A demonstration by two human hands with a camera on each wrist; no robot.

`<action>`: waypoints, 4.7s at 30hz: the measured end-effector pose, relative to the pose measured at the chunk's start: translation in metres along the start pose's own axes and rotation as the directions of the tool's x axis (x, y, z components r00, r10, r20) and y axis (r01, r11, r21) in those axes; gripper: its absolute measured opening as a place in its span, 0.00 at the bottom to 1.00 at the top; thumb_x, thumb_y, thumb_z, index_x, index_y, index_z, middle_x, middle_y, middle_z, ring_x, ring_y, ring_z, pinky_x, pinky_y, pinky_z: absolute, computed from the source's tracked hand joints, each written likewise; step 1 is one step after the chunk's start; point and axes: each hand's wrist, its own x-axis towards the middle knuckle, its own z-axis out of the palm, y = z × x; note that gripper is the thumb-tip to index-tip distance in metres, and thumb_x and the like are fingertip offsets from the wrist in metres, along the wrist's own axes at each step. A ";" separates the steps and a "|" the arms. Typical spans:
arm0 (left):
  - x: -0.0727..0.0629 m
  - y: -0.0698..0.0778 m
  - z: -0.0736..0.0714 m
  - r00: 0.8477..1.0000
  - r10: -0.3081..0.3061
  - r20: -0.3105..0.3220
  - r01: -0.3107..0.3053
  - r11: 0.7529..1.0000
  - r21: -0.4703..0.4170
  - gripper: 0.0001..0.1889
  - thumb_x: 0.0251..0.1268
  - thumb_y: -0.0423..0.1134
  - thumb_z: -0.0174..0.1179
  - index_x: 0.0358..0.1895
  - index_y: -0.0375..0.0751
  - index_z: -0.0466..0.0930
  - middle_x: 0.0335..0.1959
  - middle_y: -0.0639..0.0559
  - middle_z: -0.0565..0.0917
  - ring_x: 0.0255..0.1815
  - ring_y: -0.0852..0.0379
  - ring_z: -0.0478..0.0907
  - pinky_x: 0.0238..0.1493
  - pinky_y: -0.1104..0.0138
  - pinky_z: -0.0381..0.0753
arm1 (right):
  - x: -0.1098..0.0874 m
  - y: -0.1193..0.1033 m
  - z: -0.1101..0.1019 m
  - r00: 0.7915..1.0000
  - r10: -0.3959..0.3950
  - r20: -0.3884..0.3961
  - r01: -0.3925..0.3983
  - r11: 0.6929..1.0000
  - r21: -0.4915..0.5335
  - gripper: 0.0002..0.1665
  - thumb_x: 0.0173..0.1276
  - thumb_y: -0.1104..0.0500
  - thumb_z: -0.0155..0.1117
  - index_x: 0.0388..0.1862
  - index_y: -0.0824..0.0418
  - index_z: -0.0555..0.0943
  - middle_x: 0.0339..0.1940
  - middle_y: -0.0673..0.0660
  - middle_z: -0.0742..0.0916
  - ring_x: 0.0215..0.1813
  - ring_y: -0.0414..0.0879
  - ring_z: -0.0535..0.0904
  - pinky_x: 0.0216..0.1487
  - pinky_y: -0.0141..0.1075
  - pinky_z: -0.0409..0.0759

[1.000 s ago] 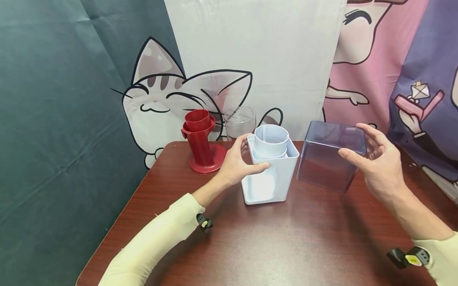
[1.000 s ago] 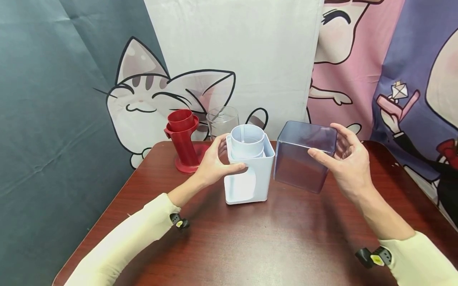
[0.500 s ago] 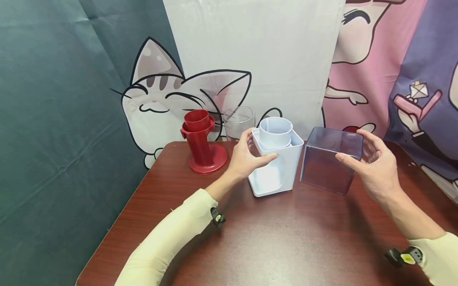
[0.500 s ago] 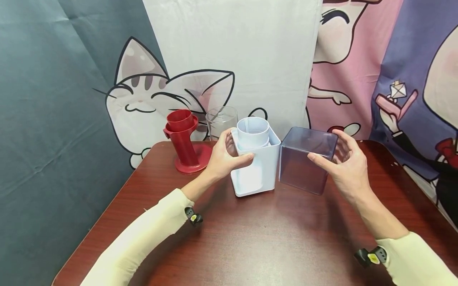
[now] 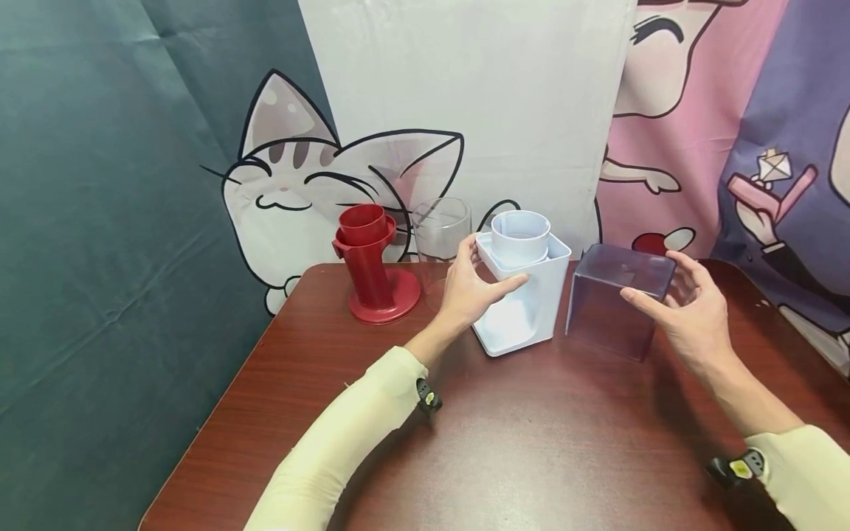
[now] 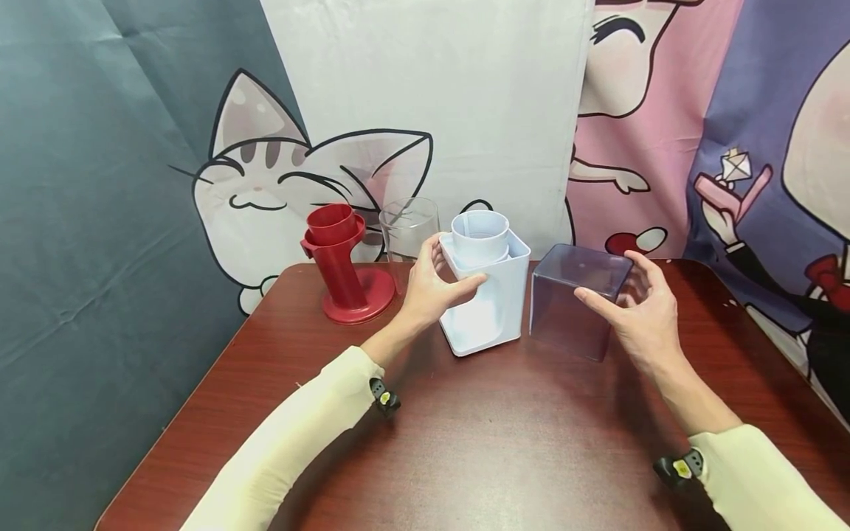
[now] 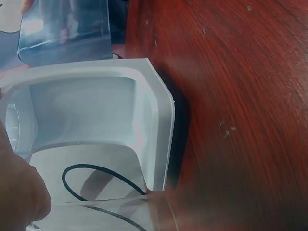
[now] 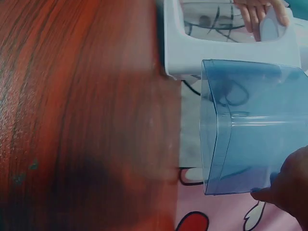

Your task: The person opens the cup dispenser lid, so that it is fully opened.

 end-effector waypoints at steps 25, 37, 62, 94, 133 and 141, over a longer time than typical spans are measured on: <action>0.012 -0.008 0.025 0.996 -0.026 -0.088 0.042 0.982 0.182 0.54 0.49 0.59 0.84 0.78 0.49 0.63 0.63 0.56 0.84 0.64 0.60 0.81 0.59 0.60 0.81 | 0.014 0.037 -0.005 0.998 0.055 0.003 -0.051 0.950 -0.307 0.61 0.66 0.62 0.80 0.88 0.59 0.51 0.75 0.65 0.73 0.65 0.35 0.72 0.69 0.20 0.67; 0.016 -0.007 0.029 0.996 -0.042 -0.074 0.060 0.966 0.251 0.57 0.53 0.64 0.80 0.82 0.49 0.59 0.68 0.53 0.81 0.67 0.48 0.80 0.64 0.53 0.79 | 0.021 0.042 -0.005 0.996 0.086 0.015 -0.079 0.963 -0.258 0.62 0.70 0.62 0.76 0.89 0.63 0.44 0.86 0.68 0.59 0.86 0.47 0.53 0.78 0.29 0.56; 0.025 -0.009 0.037 0.994 -0.059 -0.087 0.083 0.947 0.311 0.57 0.59 0.67 0.74 0.85 0.48 0.55 0.73 0.51 0.79 0.69 0.49 0.79 0.67 0.52 0.77 | 0.034 0.044 -0.001 0.997 0.059 -0.058 -0.076 0.931 -0.356 0.53 0.73 0.56 0.73 0.88 0.62 0.54 0.82 0.66 0.65 0.83 0.50 0.60 0.78 0.35 0.61; -0.038 -0.016 -0.078 0.993 -0.015 0.114 -0.006 0.984 0.177 0.38 0.63 0.49 0.78 0.75 0.50 0.72 0.66 0.53 0.85 0.66 0.54 0.81 0.67 0.52 0.78 | 0.026 0.016 0.047 0.975 -0.196 0.103 0.220 0.812 -0.541 0.63 0.64 0.54 0.81 0.87 0.64 0.53 0.86 0.68 0.61 0.85 0.67 0.53 0.82 0.65 0.48; 0.014 -0.075 -0.202 0.944 -0.122 -0.305 0.230 0.909 0.347 0.43 0.68 0.54 0.73 0.79 0.40 0.64 0.70 0.42 0.78 0.66 0.45 0.76 0.63 0.50 0.78 | 0.072 0.000 0.106 0.978 0.044 0.204 0.016 0.958 -0.285 0.55 0.71 0.52 0.77 0.86 0.67 0.57 0.83 0.67 0.66 0.84 0.61 0.60 0.81 0.55 0.59; 0.015 -0.076 -0.201 0.949 -0.112 -0.294 0.219 0.906 0.362 0.42 0.70 0.52 0.72 0.81 0.41 0.63 0.71 0.42 0.78 0.67 0.45 0.76 0.62 0.50 0.79 | 0.074 0.000 0.115 0.987 0.012 0.158 0.032 0.961 -0.275 0.45 0.72 0.55 0.76 0.81 0.67 0.67 0.75 0.69 0.77 0.78 0.62 0.71 0.77 0.53 0.68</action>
